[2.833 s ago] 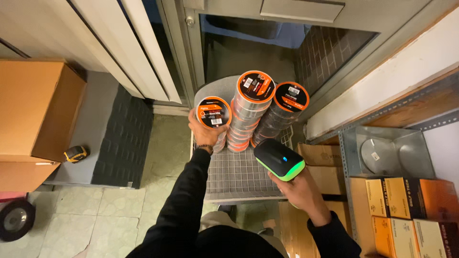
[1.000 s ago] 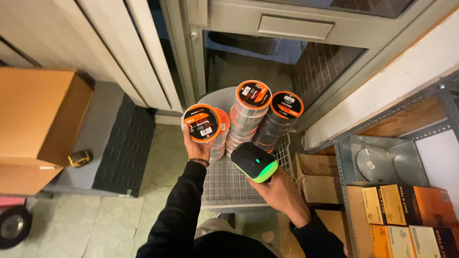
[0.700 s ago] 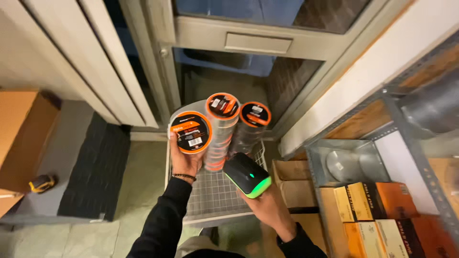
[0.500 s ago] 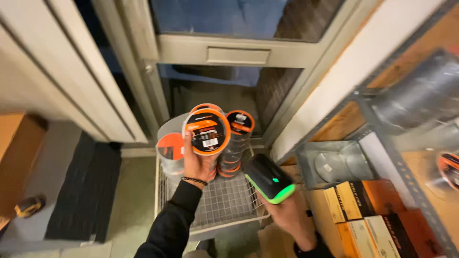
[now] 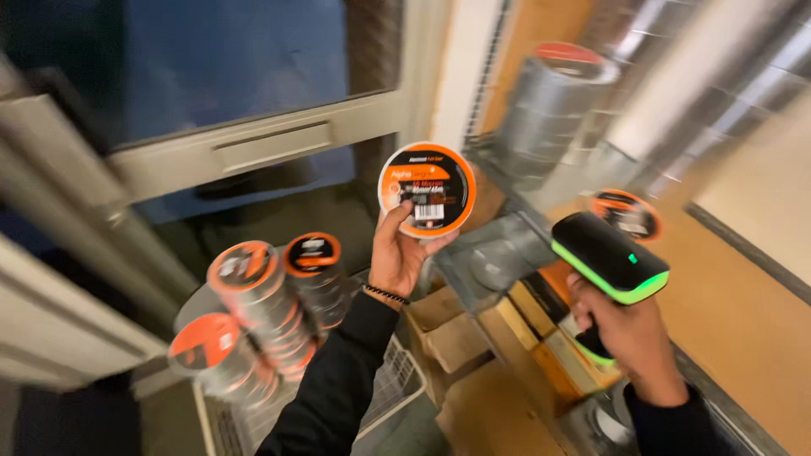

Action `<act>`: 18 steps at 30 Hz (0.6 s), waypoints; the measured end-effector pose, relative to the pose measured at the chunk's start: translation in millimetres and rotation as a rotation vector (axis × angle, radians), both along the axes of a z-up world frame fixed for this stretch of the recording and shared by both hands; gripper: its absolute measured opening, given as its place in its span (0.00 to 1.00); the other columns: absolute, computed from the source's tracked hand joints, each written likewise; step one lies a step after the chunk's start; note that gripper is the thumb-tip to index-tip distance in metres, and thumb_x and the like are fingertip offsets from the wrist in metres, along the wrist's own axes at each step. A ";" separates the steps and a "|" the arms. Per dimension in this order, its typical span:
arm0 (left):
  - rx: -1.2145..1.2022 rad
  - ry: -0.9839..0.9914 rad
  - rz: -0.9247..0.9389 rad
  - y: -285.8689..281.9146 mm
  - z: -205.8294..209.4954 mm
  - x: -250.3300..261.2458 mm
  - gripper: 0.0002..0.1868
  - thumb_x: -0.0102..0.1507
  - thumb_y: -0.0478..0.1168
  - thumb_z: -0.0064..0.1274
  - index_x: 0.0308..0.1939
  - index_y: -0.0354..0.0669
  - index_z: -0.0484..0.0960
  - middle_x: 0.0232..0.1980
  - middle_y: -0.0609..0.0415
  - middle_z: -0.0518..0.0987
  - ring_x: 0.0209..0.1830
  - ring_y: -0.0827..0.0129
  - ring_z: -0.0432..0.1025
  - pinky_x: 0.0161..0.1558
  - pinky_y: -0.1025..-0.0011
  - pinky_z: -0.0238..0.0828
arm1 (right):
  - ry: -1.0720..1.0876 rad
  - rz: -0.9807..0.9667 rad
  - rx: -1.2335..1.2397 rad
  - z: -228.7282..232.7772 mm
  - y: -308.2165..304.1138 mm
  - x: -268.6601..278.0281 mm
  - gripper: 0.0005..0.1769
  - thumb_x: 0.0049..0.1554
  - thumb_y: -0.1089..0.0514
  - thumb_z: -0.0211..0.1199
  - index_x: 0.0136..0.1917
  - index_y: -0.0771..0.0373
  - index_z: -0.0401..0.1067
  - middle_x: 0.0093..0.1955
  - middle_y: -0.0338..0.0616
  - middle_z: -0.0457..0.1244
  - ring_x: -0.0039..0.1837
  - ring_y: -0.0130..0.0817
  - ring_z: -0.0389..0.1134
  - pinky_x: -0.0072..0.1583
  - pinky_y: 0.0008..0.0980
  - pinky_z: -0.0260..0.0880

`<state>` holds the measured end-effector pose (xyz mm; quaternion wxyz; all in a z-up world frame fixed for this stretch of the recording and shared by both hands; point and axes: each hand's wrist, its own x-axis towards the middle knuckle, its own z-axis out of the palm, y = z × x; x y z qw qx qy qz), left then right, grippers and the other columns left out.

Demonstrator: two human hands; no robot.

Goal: The person uses a handheld scanner to scan labels on rolls of tape and other products in a stockroom, handling each roll to orient the label for the scanner before placing it back on a shelf or in a wire basket.

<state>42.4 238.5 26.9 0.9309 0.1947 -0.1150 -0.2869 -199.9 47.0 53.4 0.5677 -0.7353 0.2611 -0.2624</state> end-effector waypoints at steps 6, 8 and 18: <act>0.072 -0.108 -0.166 -85.0 30.3 -27.0 0.32 0.60 0.30 0.54 0.68 0.46 0.65 0.65 0.36 0.78 0.51 0.29 0.79 0.52 0.40 0.81 | -0.014 -0.161 -0.148 48.5 -27.4 -51.9 0.04 0.61 0.67 0.54 0.46 0.68 0.70 0.27 0.44 0.55 0.30 0.33 0.56 0.39 0.31 0.60; 0.106 -0.078 -0.215 -116.2 27.5 -30.2 0.33 0.59 0.23 0.54 0.63 0.51 0.61 0.60 0.40 0.77 0.39 0.39 0.80 0.54 0.31 0.79 | -0.089 -0.202 -0.065 50.7 -42.2 -66.1 0.02 0.61 0.69 0.54 0.46 0.69 0.68 0.35 0.45 0.57 0.31 0.34 0.52 0.38 0.34 0.56; 0.425 -0.210 -0.418 -241.2 26.7 -67.5 0.55 0.51 0.24 0.65 0.75 0.64 0.55 0.69 0.56 0.74 0.56 0.50 0.77 0.51 0.38 0.82 | -0.038 -0.376 -0.035 59.9 -87.6 -112.9 0.02 0.60 0.67 0.57 0.46 0.69 0.69 0.30 0.46 0.54 0.31 0.35 0.51 0.37 0.33 0.53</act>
